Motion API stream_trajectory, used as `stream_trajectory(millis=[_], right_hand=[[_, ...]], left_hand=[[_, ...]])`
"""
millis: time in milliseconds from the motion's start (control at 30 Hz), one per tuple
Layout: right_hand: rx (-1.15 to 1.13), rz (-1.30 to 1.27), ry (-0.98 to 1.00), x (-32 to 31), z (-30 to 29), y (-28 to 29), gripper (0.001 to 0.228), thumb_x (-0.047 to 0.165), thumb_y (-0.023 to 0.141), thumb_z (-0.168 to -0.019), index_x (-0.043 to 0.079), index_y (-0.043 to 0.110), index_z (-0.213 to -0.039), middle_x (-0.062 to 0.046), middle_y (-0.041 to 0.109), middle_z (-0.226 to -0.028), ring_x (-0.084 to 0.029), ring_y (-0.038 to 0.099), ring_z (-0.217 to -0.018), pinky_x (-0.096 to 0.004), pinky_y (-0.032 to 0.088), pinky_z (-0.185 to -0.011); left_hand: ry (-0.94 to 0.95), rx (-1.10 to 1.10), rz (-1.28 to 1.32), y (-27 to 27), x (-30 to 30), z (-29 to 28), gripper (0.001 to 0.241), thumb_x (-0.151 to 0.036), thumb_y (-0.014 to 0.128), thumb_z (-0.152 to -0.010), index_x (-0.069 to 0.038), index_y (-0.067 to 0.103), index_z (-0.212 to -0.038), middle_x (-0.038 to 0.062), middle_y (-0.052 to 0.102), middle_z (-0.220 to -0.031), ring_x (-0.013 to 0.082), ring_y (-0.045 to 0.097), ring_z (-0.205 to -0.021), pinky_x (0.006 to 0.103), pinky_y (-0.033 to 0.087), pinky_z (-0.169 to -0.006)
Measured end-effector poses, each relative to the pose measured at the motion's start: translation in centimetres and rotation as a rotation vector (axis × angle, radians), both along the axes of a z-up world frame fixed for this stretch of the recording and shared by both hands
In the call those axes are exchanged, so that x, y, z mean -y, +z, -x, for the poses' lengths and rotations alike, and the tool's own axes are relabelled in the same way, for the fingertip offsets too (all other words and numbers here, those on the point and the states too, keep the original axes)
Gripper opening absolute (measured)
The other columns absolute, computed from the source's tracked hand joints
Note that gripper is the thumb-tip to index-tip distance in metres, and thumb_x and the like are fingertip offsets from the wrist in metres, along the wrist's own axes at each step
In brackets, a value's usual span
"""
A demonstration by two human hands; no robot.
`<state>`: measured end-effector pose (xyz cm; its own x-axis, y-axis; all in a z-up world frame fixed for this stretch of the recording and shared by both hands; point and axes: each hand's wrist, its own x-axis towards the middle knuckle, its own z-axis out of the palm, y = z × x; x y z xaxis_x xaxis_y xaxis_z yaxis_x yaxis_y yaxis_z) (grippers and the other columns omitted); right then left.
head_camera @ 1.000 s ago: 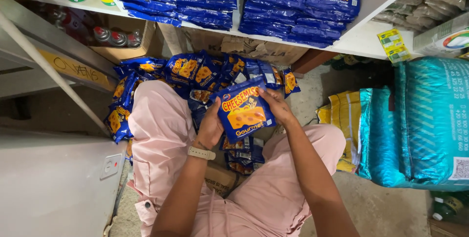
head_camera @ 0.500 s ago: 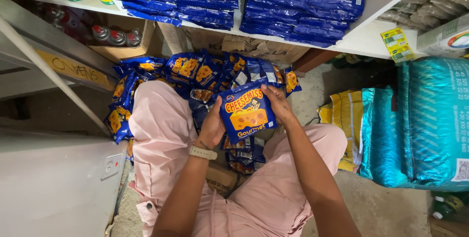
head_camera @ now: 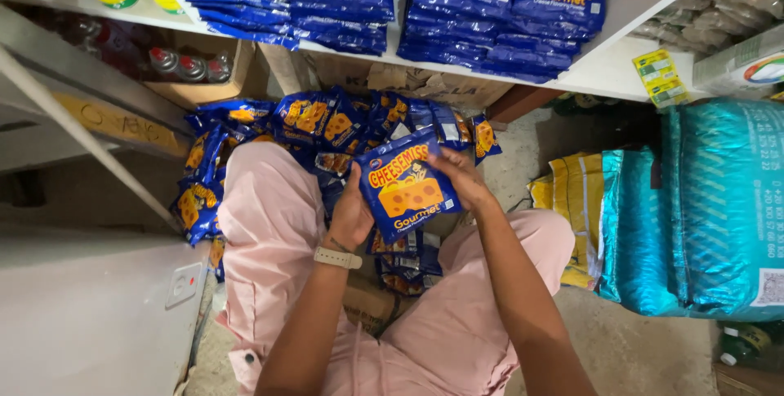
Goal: The person is stocking packets of cheese powder onto a grocery shelf from a pile on the floor.
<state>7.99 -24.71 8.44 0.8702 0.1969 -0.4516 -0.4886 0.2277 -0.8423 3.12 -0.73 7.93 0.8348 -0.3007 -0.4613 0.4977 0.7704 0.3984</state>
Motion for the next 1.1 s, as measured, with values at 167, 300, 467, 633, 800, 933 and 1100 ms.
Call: stream_trajectory(millis=[167, 300, 467, 633, 800, 933, 1100], right_hand=[[-0.067, 0.055, 0.151, -0.1, -0.1, 1.1, 0.063, 0.003, 0.079, -0.079, 0.014, 0.058, -0.137, -0.003, 0.071, -0.122, -0.015, 0.069, -0.108, -0.033, 0.058, -0.094], [-0.022, -0.01, 0.071, 0.1, -1.9, -3.2, 0.057, 0.0, 0.081, -0.081, 0.007, 0.06, -0.134, -0.006, 0.072, -0.12, -0.018, 0.069, -0.108, -0.037, 0.058, -0.095], [-0.189, 0.07, -0.008, -1.0, -4.4, -4.5, 0.056, 0.006, 0.083, -0.076, 0.008, 0.065, -0.128, -0.007, 0.076, -0.112, -0.021, 0.073, -0.099, -0.039, 0.06, -0.089], [-0.122, 0.133, 0.117, 0.7, -6.5, -9.9, 0.053, 0.01, 0.086, -0.078, 0.008, 0.068, -0.128, -0.006, 0.075, -0.111, -0.017, 0.07, -0.096, -0.036, 0.057, -0.089], [-0.069, 0.057, 0.244, 0.4, -8.1, -10.7, 0.043, 0.013, 0.084, -0.088, -0.001, 0.069, -0.125, -0.012, 0.074, -0.115, -0.022, 0.069, -0.102, -0.038, 0.056, -0.09], [0.014, -0.025, 0.297, -1.2, -6.4, -4.9, 0.057, 0.013, 0.082, -0.081, 0.007, 0.061, -0.133, -0.007, 0.07, -0.122, -0.017, 0.067, -0.111, -0.032, 0.054, -0.095], [0.16, 0.224, 0.364, 0.7, -7.7, -13.0, 0.053, 0.022, 0.078, -0.093, -0.002, 0.059, -0.136, -0.007, 0.065, -0.119, -0.014, 0.061, -0.106, -0.032, 0.053, -0.087]], left_hand=[[-0.052, -0.066, 0.186, -2.0, 0.1, -3.3, 0.06, -0.051, 0.048, -0.103, -0.003, 0.058, -0.138, 0.011, 0.068, -0.135, 0.0249, 0.065, -0.122, 0.0403, 0.05, -0.107], [-0.103, -0.028, 0.046, -6.4, 1.1, -7.8, 0.052, -0.043, 0.054, -0.103, -0.002, 0.059, -0.136, 0.012, 0.069, -0.131, 0.0254, 0.067, -0.118, 0.0398, 0.054, -0.103], [-0.113, -0.129, 0.002, -9.3, 2.0, -9.3, 0.041, -0.033, 0.061, -0.095, -0.008, 0.064, -0.127, 0.012, 0.075, -0.116, 0.0267, 0.073, -0.098, 0.0396, 0.06, -0.084], [0.125, -0.113, -0.416, -12.3, 4.1, -7.5, 0.037, -0.011, 0.071, -0.091, -0.005, 0.064, -0.127, 0.009, 0.072, -0.111, 0.0243, 0.071, -0.095, 0.0401, 0.058, -0.082], [0.084, -0.007, -0.434, -8.3, 2.2, -6.9, 0.038, -0.009, 0.073, -0.09, -0.005, 0.066, -0.127, 0.005, 0.075, -0.115, 0.0174, 0.071, -0.102, 0.0332, 0.057, -0.09], [0.268, 0.361, -0.619, -8.3, 1.3, -5.6, 0.044, -0.01, 0.074, -0.089, -0.006, 0.06, -0.131, 0.002, 0.07, -0.119, 0.0149, 0.067, -0.105, 0.0332, 0.058, -0.091], [0.216, 0.234, -0.489, -7.6, -0.8, -5.0, 0.035, -0.019, 0.065, -0.097, -0.004, 0.059, -0.129, 0.004, 0.072, -0.113, 0.0179, 0.069, -0.096, 0.0362, 0.059, -0.081]])
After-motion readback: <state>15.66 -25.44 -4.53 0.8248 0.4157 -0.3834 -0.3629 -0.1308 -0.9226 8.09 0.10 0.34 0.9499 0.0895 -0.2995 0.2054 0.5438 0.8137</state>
